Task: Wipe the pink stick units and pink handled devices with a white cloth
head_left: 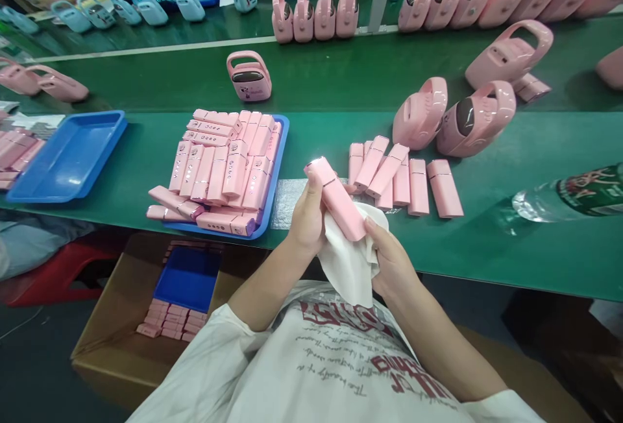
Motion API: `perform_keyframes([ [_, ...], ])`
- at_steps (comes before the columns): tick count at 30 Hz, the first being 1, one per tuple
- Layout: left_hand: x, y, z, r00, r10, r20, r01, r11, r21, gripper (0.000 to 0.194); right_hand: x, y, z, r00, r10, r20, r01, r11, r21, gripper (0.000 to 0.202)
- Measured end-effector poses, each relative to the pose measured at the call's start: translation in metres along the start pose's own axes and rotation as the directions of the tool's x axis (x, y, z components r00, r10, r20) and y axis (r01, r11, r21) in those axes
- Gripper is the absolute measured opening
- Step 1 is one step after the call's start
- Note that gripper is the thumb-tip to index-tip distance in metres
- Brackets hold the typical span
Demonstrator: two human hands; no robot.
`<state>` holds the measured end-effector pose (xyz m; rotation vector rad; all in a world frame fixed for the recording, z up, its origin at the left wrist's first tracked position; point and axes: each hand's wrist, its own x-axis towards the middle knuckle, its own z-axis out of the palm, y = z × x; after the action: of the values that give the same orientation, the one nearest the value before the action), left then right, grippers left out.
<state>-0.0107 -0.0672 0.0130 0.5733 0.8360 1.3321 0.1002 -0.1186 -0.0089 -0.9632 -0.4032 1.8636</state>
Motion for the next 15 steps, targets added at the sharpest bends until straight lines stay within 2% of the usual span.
perform_keyframes([
  [3, -0.001, -0.001, -0.001, 0.999, 0.028, -0.019, -0.026, 0.998, 0.063, 0.049, 0.001, -0.001, 0.002, 0.999, -0.042, 0.026, 0.043, 0.998, -0.049, 0.047],
  [5, -0.003, -0.001, -0.001, 0.997, 0.073, -0.017, -0.071, 0.989, 0.134, 0.052, 0.003, -0.001, 0.003, 0.985, -0.158, 0.062, 0.166, 0.975, -0.147, 0.049],
  [7, -0.005, -0.001, 0.000, 0.994, 0.109, 0.015, -0.109, 0.976, 0.190, 0.054, 0.004, -0.002, 0.004, 0.957, -0.279, 0.086, 0.291, 0.910, -0.294, 0.050],
  [9, -0.007, 0.001, 0.001, 0.991, 0.121, 0.049, -0.129, 0.969, 0.212, 0.055, 0.004, -0.004, 0.002, 0.931, -0.348, 0.107, 0.358, 0.821, -0.444, 0.051],
  [12, -0.009, 0.005, 0.003, 0.992, 0.111, 0.061, -0.122, 0.971, 0.206, 0.055, 0.001, -0.006, -0.004, 0.923, -0.342, 0.177, 0.381, 0.743, -0.550, 0.049],
  [15, -0.008, 0.011, 0.004, 0.995, 0.076, 0.071, -0.086, 0.984, 0.155, 0.055, 0.001, -0.007, -0.012, 0.950, -0.238, 0.203, 0.309, 0.811, -0.496, 0.046],
])
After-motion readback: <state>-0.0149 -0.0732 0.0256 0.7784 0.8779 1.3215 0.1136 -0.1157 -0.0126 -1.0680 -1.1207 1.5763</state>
